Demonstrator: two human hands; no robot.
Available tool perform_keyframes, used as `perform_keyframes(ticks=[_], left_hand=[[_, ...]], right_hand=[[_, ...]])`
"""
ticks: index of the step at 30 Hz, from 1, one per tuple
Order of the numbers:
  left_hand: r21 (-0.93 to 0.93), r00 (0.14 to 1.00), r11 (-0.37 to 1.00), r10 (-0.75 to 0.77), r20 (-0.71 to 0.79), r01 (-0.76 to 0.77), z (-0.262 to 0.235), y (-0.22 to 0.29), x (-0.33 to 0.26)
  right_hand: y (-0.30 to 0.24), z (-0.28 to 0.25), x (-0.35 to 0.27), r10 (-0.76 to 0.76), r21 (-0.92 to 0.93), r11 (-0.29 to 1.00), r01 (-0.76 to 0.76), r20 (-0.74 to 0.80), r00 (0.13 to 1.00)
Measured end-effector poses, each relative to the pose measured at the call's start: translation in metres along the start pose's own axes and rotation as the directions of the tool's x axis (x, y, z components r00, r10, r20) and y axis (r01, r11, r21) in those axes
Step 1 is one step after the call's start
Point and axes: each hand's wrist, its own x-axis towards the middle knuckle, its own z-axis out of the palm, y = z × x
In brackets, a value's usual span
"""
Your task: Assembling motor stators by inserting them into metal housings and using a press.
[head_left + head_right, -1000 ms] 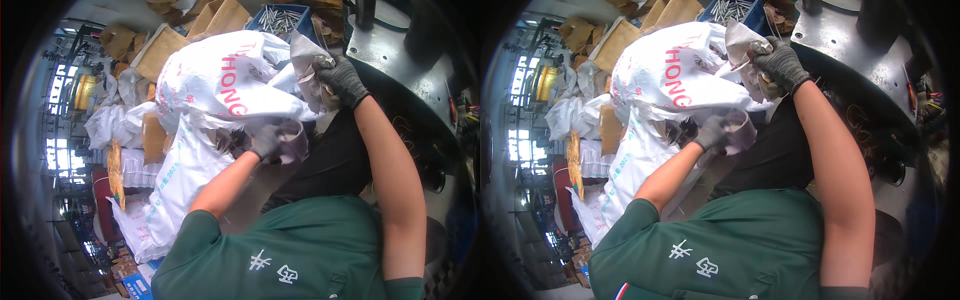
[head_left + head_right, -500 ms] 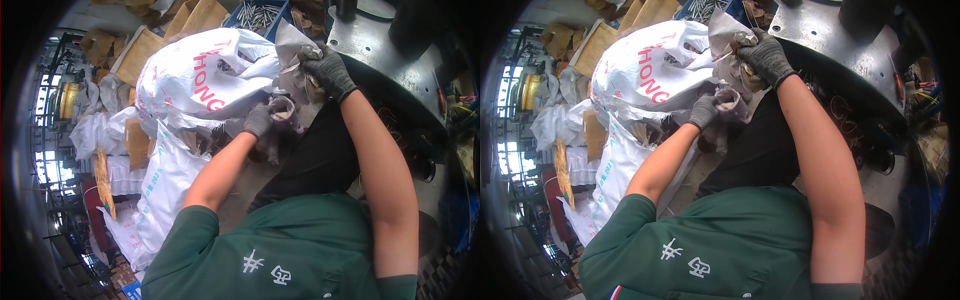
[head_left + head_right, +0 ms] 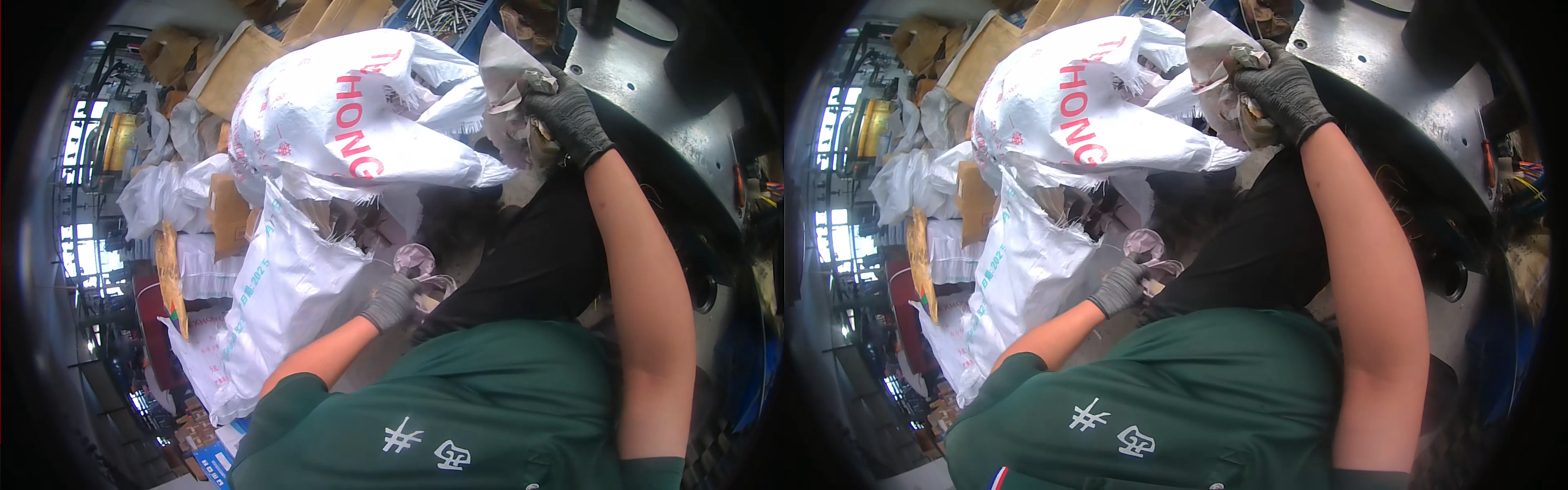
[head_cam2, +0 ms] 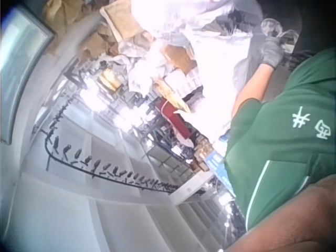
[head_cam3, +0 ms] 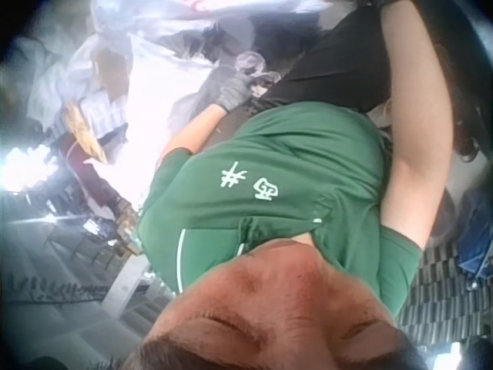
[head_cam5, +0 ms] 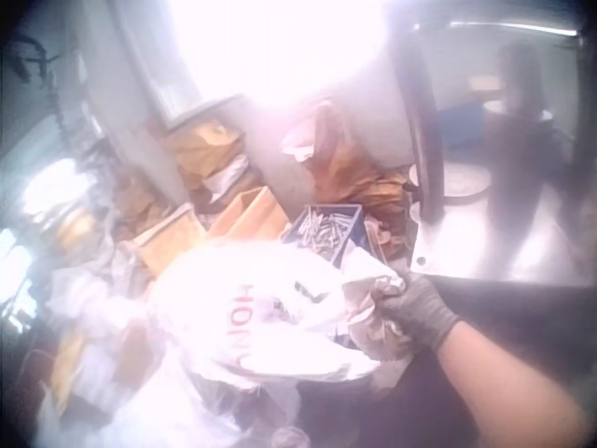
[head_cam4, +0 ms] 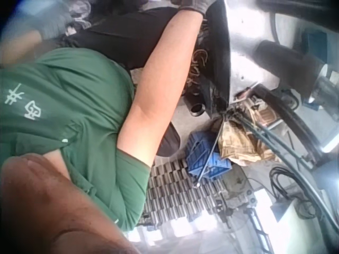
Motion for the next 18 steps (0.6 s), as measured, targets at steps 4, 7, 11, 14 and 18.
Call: perform_keyframes(ticks=[4, 7, 11, 14, 18], left_hand=[[-0.010, 0.992, 0.993, -0.117, 0.046, 0.117, 0.015, 0.014, -0.007], [-0.106, 0.994, 0.988, -0.111, -0.004, 0.110, 0.015, 0.012, -0.024], [-0.194, 0.979, 0.962, -0.201, -0.034, 0.191, 0.027, -0.024, -0.059], [-0.217, 0.968, 0.944, -0.244, 0.051, 0.249, 0.042, -0.032, -0.077], [-0.219, 0.952, 0.929, -0.273, 0.138, 0.298, 0.121, -0.063, -0.085]], right_hand=[[0.001, 0.007, 0.005, -0.007, -0.145, 0.989, 0.011, 0.030, 1.000], [0.010, 0.006, 0.004, -0.054, -0.124, 0.990, 0.061, 0.062, 0.997], [0.009, 0.004, 0.004, -0.005, -0.130, 0.992, 0.010, 0.038, 0.999], [0.017, -0.003, 0.010, -0.022, -0.291, 0.956, 0.031, 0.035, 0.999], [0.010, 0.012, 0.007, -0.008, -0.278, 0.960, 0.019, 0.039, 0.999]])
